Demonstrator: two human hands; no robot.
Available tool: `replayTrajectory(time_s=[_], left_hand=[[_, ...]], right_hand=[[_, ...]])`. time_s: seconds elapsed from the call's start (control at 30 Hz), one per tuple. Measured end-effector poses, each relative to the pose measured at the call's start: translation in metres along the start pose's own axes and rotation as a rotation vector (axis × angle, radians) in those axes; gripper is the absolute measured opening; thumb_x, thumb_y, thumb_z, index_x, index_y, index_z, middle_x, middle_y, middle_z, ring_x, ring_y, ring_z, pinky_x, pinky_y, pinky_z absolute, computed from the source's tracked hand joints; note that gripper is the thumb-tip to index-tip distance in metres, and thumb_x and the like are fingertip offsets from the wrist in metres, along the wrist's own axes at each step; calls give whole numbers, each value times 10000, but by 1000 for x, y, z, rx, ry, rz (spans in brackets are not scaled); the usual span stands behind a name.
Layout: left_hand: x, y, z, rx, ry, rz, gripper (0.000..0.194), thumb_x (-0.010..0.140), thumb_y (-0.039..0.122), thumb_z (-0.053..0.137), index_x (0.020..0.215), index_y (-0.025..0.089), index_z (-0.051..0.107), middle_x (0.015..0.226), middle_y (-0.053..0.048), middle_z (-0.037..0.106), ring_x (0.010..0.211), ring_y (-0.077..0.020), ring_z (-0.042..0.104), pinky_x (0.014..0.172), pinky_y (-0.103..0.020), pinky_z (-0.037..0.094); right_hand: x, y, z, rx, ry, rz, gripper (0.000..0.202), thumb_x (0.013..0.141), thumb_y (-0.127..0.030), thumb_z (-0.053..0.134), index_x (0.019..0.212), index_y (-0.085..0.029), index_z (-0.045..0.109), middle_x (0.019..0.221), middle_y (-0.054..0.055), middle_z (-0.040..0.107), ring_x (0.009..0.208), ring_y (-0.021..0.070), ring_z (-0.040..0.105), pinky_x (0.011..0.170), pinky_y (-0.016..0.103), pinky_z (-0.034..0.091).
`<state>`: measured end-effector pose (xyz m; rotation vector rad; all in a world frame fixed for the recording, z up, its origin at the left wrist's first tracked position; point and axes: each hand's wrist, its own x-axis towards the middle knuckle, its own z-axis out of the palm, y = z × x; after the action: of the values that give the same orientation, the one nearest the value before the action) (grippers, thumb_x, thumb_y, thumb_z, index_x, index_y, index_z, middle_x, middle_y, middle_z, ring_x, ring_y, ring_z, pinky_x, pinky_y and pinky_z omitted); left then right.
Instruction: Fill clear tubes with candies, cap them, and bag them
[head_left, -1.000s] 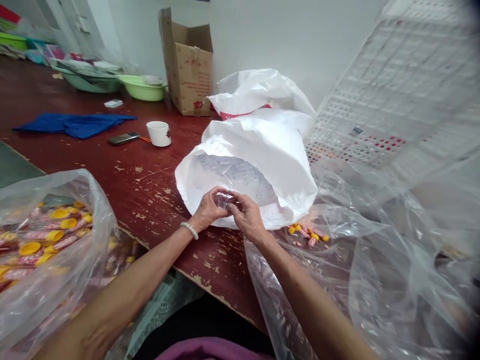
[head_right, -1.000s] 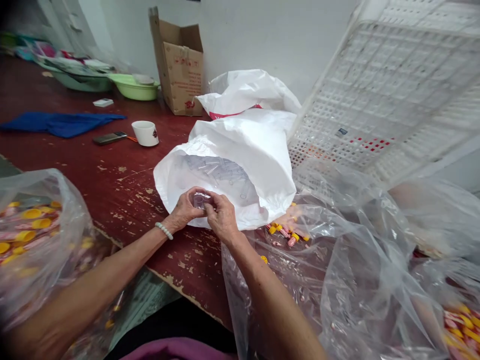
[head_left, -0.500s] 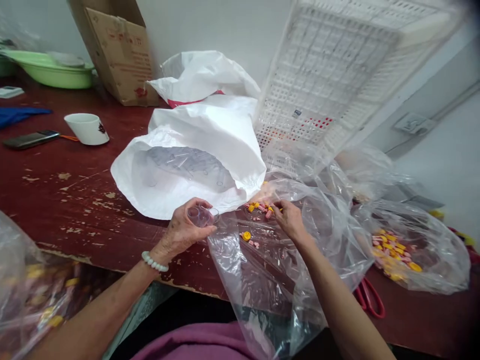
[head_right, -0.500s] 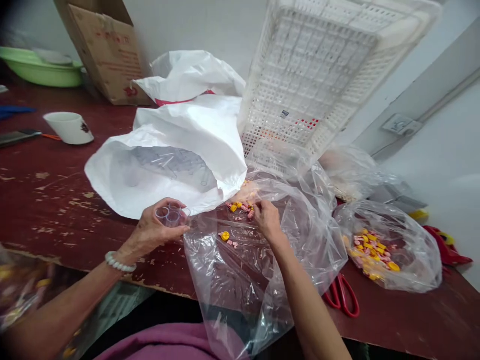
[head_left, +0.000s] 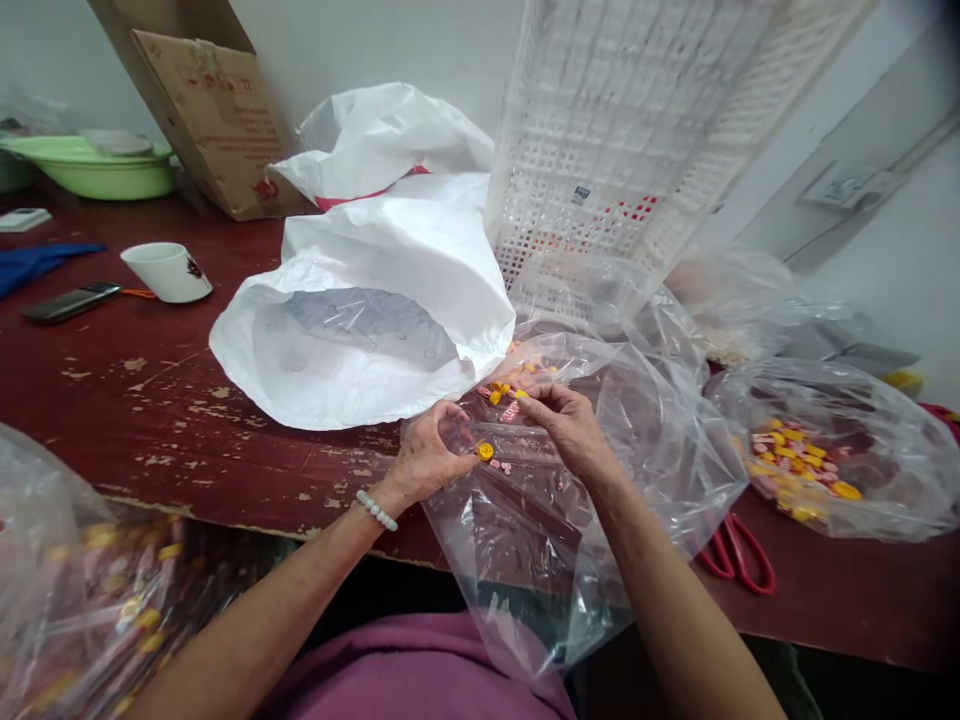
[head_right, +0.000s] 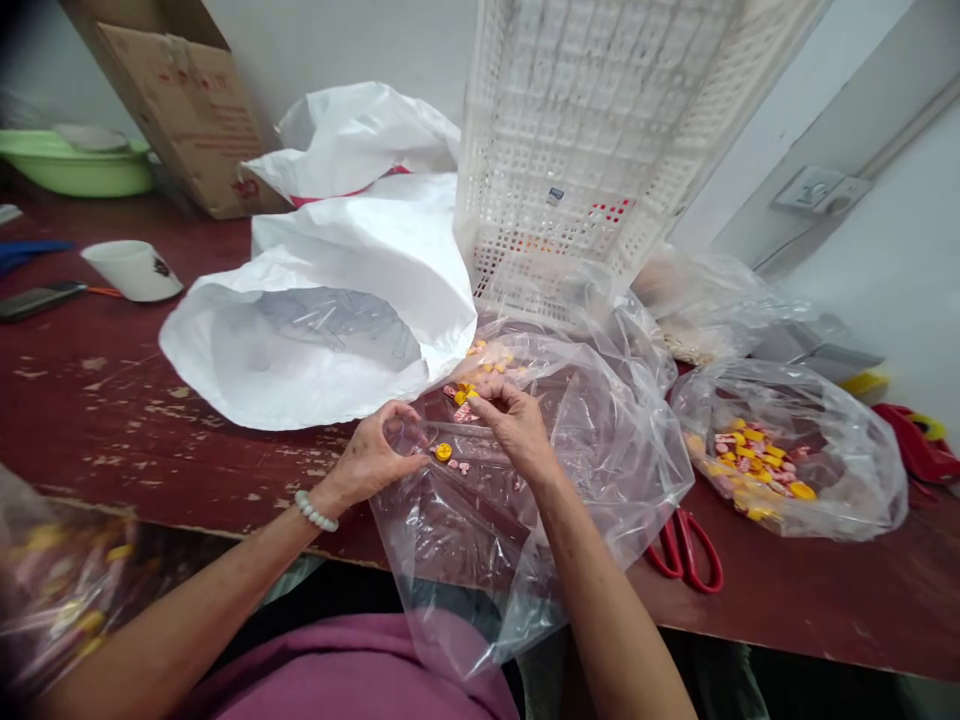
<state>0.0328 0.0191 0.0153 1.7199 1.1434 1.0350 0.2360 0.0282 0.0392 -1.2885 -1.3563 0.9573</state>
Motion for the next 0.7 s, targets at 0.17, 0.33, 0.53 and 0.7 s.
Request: replayTrajectory(time_s=[0.17, 0.33, 0.53, 0.7], left_hand=[[-4, 6, 5, -5, -17, 46, 408, 578, 229, 752, 909, 167, 520, 867, -26, 615, 755, -164, 602, 686, -267, 479], [-7, 10, 2, -123, -5, -75, 409, 503, 126, 726, 864, 158, 538, 774, 9, 600, 700, -140, 567, 622, -230, 446], [-2, -1, -1, -347, 45, -226, 461, 458, 100, 751, 848, 166, 516, 713, 36, 599, 617, -112, 545, 545, -197, 420], [4, -12, -3, -412, 59, -255, 517, 455, 115, 782, 885, 180, 502, 749, 28, 628, 611, -121, 577, 549, -210, 446]], right_hand=[[-33, -12, 22, -59, -97, -220, 165, 828, -345, 620, 792, -185, 601, 837, 25, 630, 778, 141, 584, 748, 296, 479], [-54, -14, 30, -362, -199, -474, 217, 827, -340, 631, 1009, -222, 629, 1121, 81, 570, 1113, 203, 516, 980, 383, 416], [-31, 5, 14, -528, -151, -369, 282, 889, -370, 538, 1117, -226, 616, 1210, 88, 538, 1134, 195, 519, 932, 341, 453], [41, 37, -24, -1066, 2, -80, 306, 873, -148, 438, 1079, -137, 663, 1094, 150, 631, 1004, 253, 571, 894, 374, 436]])
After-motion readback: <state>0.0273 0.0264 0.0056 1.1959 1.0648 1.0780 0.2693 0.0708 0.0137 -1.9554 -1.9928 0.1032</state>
